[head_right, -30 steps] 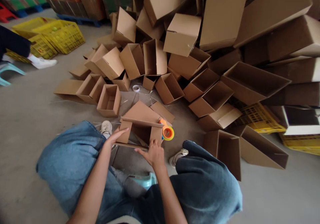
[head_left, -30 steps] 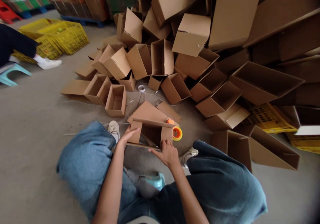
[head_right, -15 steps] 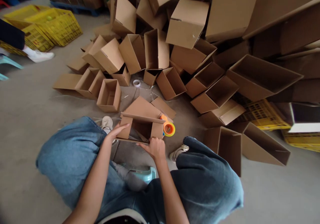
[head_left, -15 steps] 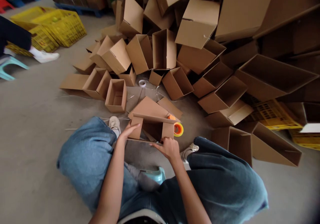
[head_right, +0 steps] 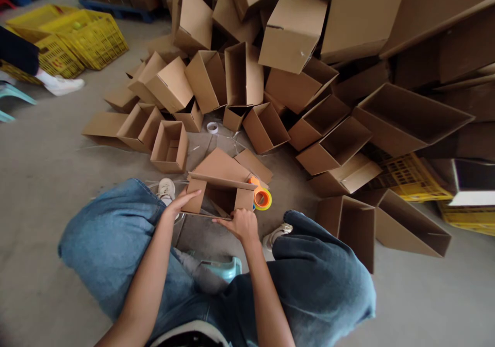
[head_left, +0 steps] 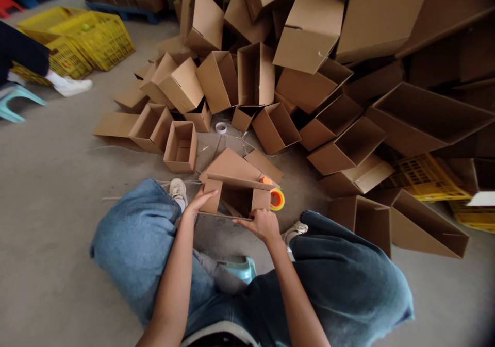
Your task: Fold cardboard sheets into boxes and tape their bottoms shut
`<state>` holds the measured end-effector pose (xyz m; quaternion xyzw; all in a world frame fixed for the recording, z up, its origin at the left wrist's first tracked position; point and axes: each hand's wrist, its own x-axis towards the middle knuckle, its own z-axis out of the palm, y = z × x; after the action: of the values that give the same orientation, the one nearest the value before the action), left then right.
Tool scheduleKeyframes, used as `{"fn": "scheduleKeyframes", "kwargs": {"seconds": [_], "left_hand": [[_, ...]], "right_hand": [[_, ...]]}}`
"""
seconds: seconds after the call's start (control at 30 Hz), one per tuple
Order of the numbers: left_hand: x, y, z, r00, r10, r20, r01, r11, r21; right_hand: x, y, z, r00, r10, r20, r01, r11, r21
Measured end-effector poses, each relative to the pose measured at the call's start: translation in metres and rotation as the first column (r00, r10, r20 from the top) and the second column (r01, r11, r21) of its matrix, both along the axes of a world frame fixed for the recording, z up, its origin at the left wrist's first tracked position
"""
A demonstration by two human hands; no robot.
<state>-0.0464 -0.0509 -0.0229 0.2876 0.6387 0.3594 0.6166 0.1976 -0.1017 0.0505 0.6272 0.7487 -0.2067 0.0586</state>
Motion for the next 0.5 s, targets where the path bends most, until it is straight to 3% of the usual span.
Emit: {"fn": "scheduleKeyframes", "kwargs": {"seconds": [0.5], "left_hand": [[0.0,-0.002,0.003,1.0,0.008,0.024,-0.007,0.999,-0.049]], "right_hand": [[0.002,0.011,0.001,1.0,-0.003,-0.007,0.003,0.998,-0.057]]}}
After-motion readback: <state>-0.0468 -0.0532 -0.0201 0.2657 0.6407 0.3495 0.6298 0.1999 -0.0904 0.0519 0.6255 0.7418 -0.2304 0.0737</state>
